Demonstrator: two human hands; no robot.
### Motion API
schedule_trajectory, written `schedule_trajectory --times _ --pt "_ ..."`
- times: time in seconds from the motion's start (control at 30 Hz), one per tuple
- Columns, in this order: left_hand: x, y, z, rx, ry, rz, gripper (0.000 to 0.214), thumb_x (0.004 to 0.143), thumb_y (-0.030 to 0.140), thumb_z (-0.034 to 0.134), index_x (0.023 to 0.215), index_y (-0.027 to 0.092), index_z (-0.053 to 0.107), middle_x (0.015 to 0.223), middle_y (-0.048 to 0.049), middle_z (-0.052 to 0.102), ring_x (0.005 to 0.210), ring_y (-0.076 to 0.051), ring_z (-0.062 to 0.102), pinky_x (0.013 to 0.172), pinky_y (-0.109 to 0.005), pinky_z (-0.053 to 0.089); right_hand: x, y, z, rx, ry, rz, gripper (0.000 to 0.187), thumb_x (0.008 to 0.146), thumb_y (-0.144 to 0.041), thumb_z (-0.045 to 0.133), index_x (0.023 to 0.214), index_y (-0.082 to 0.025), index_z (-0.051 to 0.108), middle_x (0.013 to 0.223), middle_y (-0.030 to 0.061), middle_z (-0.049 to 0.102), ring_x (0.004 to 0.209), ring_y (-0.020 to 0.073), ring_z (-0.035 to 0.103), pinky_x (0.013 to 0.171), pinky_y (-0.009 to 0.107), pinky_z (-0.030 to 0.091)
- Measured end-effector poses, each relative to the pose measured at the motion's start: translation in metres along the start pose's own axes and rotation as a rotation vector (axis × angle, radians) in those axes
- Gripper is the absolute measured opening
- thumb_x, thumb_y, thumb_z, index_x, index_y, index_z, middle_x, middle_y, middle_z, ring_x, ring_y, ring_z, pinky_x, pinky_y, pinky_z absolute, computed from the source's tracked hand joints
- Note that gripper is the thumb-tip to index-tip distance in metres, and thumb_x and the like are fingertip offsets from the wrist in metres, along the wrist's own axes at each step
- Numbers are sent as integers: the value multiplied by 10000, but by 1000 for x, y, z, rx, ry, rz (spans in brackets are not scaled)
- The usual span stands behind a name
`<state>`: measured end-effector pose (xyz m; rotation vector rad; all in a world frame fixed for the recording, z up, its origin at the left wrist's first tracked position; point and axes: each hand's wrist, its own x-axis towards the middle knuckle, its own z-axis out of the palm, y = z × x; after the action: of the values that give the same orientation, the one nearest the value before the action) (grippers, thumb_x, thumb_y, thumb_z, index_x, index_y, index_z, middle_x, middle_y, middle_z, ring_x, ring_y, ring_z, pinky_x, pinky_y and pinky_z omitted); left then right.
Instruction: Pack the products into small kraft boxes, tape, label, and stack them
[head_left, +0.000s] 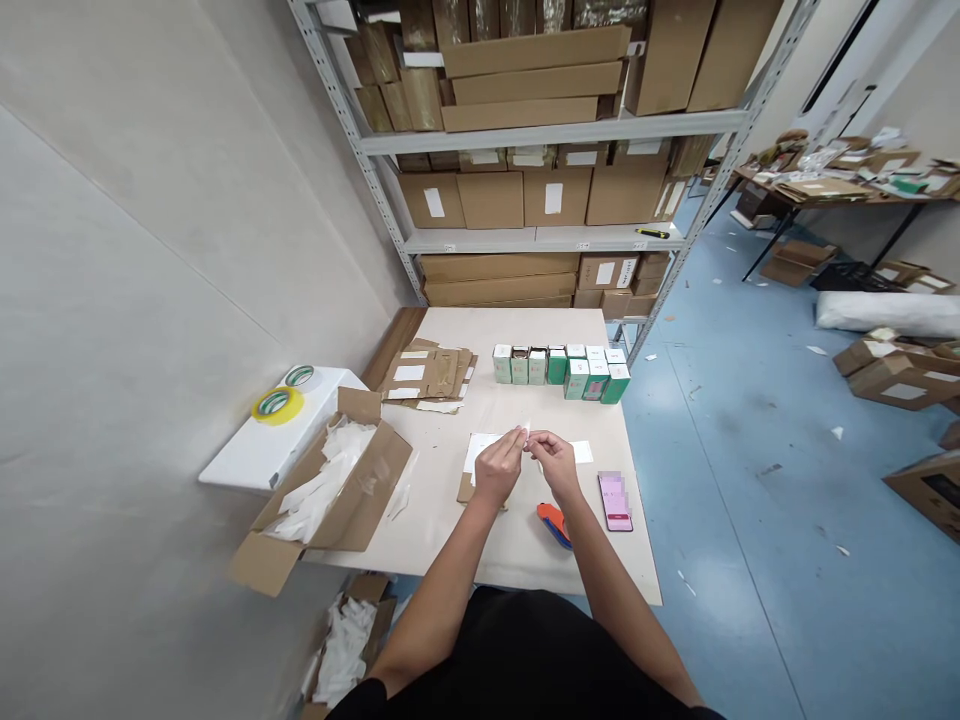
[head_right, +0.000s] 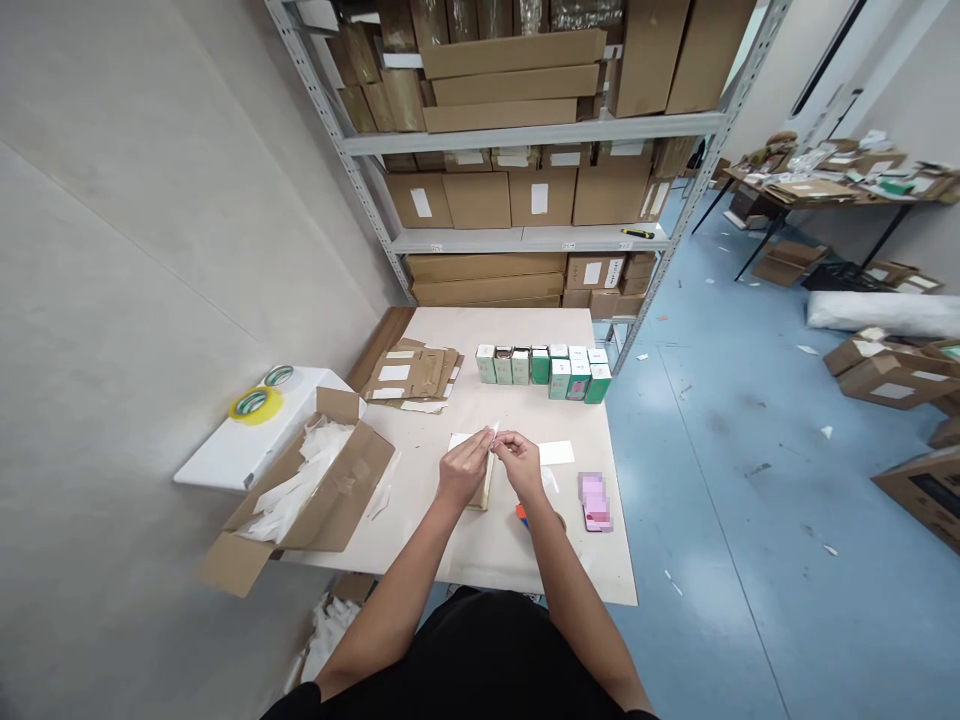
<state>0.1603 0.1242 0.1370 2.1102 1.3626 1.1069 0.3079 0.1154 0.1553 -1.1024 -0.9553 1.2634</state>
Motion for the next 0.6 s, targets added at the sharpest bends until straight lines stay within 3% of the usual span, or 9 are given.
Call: schedule_trajectory --times 0.2,0.43,0.6 --pt "-2 -2 1 127 34 88 359 1025 229 479 1291 240 721 1308 -106 719 1256 -265 667 1084 -429 550 -1 0 3 6 27 15 191 764 -421 738 766 -230 725 940 58 764 815 203 655 756 343 529" --pt "-2 -12 0 354 168 319 391 1014 126 484 1332 226 687 1267 -87 742 1174 -241 717 987 -386 612 -3 -4 7 16 28 26 159 746 -380 740 782 -225 731 937 46 763 792 194 655 738 332 518" --pt "-3 -14 -2 366 192 334 397 1012 122 489 1340 231 684 1256 -90 747 1164 -246 721 979 -387 618 -2 -3 13 18 38 30 140 745 -365 737 770 -228 728 865 33 751 752 183 645 711 322 502"
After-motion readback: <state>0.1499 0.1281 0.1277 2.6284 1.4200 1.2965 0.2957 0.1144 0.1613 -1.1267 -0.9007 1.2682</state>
